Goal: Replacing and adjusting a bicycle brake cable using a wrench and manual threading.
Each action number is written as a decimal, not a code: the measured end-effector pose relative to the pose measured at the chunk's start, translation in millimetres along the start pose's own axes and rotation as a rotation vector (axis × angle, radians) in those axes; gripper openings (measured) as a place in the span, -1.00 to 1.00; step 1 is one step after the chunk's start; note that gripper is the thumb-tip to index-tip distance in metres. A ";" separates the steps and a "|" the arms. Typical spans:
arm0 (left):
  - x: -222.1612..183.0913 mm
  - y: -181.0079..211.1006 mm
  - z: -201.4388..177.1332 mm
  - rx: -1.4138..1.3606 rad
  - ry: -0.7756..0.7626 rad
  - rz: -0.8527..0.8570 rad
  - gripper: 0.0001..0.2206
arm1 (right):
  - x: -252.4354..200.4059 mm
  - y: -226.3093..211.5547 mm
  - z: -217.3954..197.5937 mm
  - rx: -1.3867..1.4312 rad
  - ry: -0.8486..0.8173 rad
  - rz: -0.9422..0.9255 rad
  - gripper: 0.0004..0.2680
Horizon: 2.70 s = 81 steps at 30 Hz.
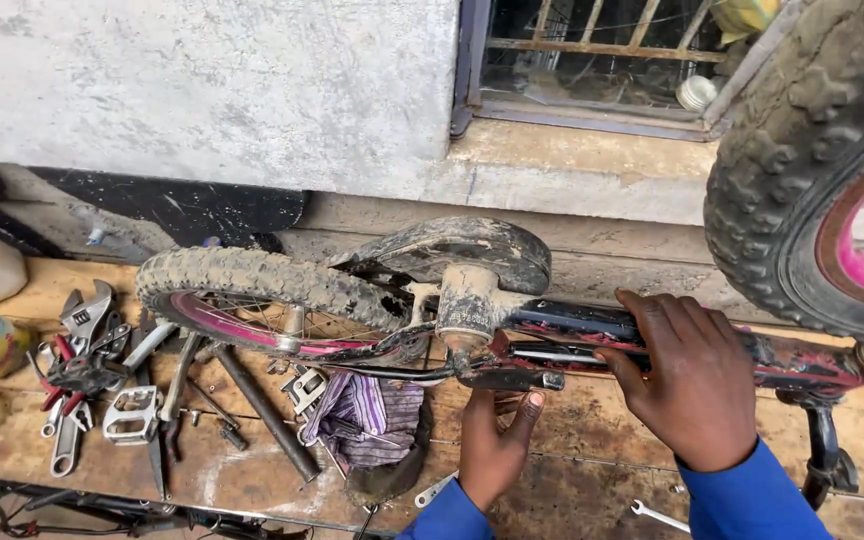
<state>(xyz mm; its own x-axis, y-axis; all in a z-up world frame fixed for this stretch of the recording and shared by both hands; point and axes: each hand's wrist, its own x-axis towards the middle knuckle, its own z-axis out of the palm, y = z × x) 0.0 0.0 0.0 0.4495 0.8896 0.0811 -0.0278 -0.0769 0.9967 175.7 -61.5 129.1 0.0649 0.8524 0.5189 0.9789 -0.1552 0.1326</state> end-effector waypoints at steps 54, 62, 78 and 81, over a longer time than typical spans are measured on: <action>22.8 14.2 -59.7 0.035 -0.069 0.103 -0.74 | 28.0 -5.8 11.7 -0.210 -0.308 0.181 -0.61; 26.5 -22.4 -11.4 -0.257 -0.407 -0.391 -0.67 | 43.0 -7.4 1.2 -0.246 -0.496 0.214 -0.56; 32.7 -35.6 31.0 -0.775 -0.439 -0.396 -0.74 | 17.0 11.9 26.9 -0.418 -0.343 0.070 -0.52; 26.6 -31.6 36.5 -0.813 -0.421 -0.362 -0.71 | 26.3 5.2 8.5 -0.353 -0.478 0.108 -0.77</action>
<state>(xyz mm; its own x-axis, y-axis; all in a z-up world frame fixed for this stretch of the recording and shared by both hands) 45.4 9.6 -29.7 0.8286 0.5536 -0.0833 -0.3608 0.6418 0.6766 184.1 -35.7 136.2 0.3206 0.9397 0.1191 0.8437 -0.3405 0.4149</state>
